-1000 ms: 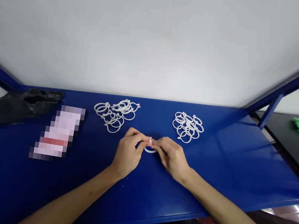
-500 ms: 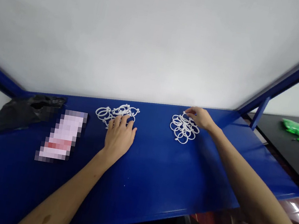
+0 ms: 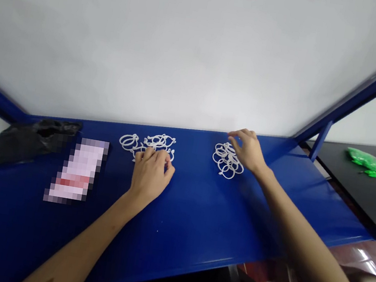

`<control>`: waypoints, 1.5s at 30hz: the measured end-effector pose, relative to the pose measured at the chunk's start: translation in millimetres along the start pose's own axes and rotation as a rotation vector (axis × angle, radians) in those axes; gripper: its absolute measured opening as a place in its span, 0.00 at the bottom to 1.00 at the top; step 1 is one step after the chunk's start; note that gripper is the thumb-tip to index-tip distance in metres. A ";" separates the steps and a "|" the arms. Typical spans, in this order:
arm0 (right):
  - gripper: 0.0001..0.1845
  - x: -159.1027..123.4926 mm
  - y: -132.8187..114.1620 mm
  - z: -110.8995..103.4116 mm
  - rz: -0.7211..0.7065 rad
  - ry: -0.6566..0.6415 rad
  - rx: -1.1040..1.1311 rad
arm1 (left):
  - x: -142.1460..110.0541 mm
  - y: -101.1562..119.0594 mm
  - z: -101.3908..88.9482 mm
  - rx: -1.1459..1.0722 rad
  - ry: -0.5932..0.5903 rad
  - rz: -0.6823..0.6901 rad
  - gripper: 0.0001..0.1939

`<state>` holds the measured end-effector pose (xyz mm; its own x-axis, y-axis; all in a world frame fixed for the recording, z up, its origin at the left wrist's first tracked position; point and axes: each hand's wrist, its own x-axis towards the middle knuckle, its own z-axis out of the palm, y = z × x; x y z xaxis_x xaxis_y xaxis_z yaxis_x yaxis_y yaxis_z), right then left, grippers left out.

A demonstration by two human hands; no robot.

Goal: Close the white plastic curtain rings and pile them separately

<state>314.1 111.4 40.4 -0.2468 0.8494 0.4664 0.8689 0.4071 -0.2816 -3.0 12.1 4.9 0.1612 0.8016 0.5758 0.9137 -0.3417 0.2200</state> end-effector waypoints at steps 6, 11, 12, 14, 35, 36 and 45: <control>0.14 -45.3 -84.1 22.3 -0.136 -0.145 0.405 | -0.9 7.1 -11.7 -0.156 0.172 0.040 0.04; 0.15 -73.9 -136.4 36.4 0.038 -0.203 0.767 | -4.8 18.9 -15.8 -0.183 0.170 0.319 0.05; 0.14 -76.7 -140.5 37.0 0.091 -0.199 0.819 | -6.5 20.8 -14.6 -0.178 0.138 0.343 0.05; 0.13 -79.7 -142.9 36.8 0.174 -0.187 0.883 | -10.2 23.2 -11.3 -0.179 0.075 0.354 0.05; 0.07 -82.0 -131.7 34.3 0.008 -0.050 0.662 | -7.8 20.7 -10.5 -0.656 -0.102 -0.192 0.04; 0.07 -82.9 -131.9 35.2 0.010 -0.043 0.673 | -8.0 20.7 -10.0 -0.678 -0.124 -0.221 0.04; 0.09 -92.1 -129.0 38.5 -0.202 -0.132 0.580 | -17.1 24.3 -4.0 -0.663 -0.170 -0.252 0.06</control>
<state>208.2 -6.3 1.5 -0.4647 0.7562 0.4607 0.4348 0.6481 -0.6252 14.9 -11.9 3.6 0.0801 0.9418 0.3264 0.5214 -0.3187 0.7916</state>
